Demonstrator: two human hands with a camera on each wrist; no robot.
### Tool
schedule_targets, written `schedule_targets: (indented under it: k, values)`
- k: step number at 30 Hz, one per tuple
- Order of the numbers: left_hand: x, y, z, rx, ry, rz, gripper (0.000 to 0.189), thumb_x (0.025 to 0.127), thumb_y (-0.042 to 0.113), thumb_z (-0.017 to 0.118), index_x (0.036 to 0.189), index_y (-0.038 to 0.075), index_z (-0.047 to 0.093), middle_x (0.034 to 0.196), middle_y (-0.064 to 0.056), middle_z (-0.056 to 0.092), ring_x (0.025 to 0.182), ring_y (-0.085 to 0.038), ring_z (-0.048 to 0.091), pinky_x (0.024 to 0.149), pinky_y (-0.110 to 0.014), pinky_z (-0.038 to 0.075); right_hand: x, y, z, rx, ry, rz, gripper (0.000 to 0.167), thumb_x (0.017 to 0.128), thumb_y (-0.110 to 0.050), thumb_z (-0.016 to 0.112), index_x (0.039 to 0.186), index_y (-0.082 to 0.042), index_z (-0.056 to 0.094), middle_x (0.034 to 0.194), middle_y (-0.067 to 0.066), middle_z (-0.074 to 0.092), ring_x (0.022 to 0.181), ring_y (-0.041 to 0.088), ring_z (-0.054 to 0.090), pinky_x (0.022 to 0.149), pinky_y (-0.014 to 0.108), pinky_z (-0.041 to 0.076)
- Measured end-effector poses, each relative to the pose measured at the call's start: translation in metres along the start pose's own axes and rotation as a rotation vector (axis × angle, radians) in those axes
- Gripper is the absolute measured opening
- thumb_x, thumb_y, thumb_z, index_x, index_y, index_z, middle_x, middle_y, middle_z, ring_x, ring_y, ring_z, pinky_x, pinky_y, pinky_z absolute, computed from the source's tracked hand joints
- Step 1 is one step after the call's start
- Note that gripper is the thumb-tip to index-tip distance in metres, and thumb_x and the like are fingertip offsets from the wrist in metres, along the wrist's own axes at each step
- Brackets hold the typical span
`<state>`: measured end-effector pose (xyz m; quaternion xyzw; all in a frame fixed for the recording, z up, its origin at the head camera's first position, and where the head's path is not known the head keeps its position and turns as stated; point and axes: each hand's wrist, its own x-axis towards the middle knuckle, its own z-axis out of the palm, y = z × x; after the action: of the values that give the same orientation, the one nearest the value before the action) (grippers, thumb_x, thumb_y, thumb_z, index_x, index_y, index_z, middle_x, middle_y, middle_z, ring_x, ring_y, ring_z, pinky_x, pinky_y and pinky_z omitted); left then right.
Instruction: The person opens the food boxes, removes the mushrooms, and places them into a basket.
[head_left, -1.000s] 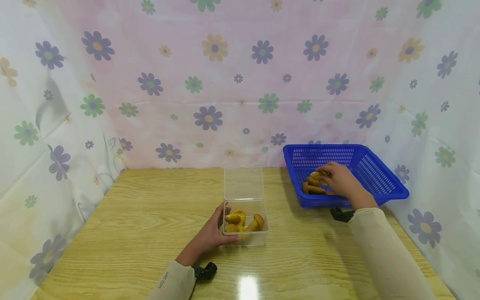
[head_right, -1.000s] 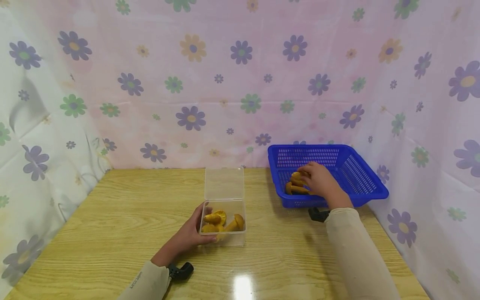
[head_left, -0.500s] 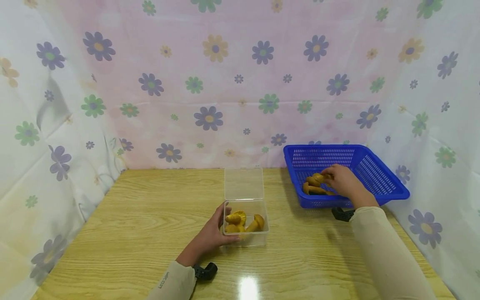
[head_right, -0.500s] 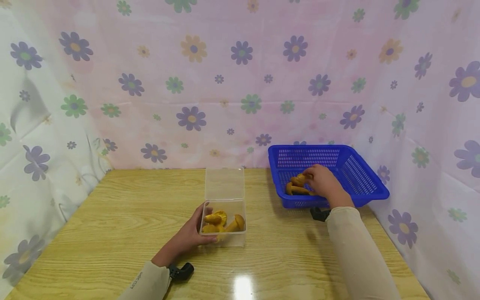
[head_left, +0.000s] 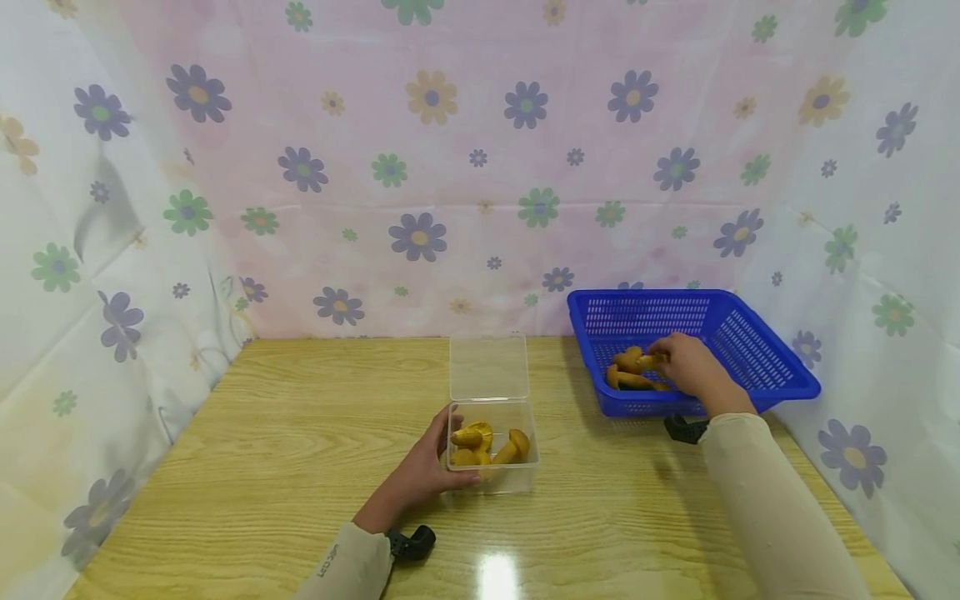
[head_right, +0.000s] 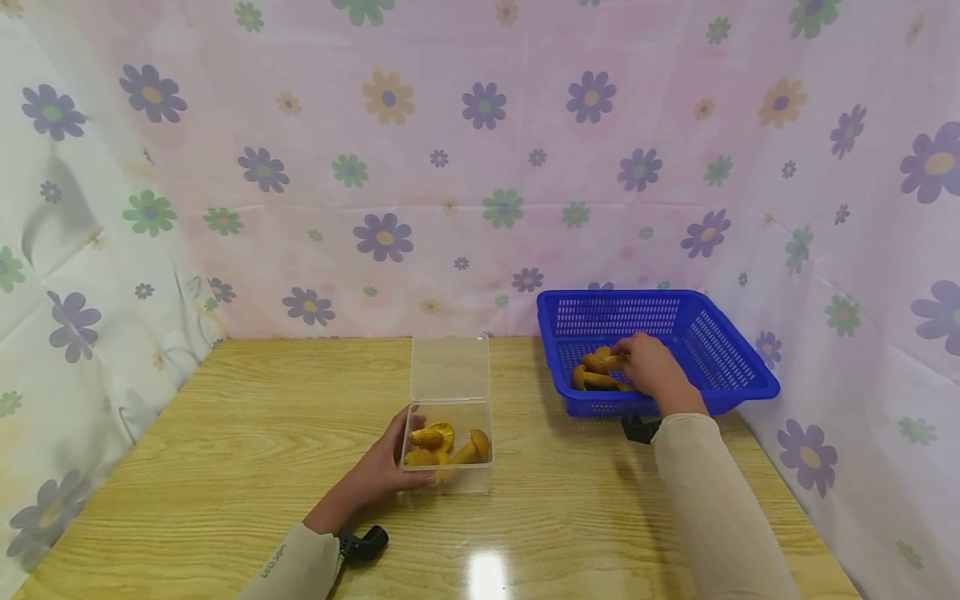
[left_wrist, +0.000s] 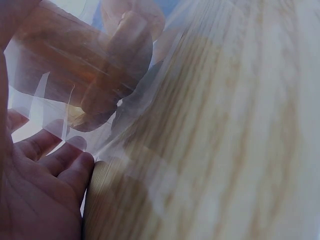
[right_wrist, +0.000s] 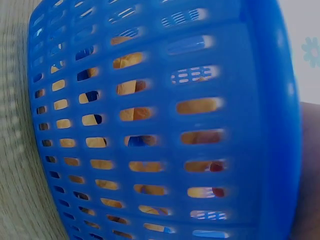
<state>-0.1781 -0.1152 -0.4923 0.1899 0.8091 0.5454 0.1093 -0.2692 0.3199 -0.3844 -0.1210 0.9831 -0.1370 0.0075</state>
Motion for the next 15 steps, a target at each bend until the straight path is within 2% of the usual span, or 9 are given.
schedule_targets:
  k: [8,15]
  values:
    - [0.0,0.0,0.0,0.001,0.003,0.002,0.115,0.076,0.034,0.083,0.157,0.025,0.003,0.157,-0.012,0.026,0.147,-0.033,0.025,0.117,-0.053,0.025,0.0,-0.006,-0.002,-0.021,0.004,-0.002,0.028,0.096,-0.005,0.056,0.121,0.002,0.065,0.118,0.027,0.062,0.109,0.045,0.056,0.09,0.058,0.049]
    - [0.0,0.001,0.0,0.008,0.001,0.003,0.116,0.076,0.035,0.083,0.157,0.023,0.002,0.158,-0.011,0.025,0.148,-0.032,0.024,0.117,-0.052,0.024,0.002,-0.014,-0.002,0.009,-0.014,-0.001,0.033,0.095,-0.004,0.05,0.126,0.001,0.062,0.122,0.027,0.059,0.106,0.041,0.057,0.082,0.052,0.051]
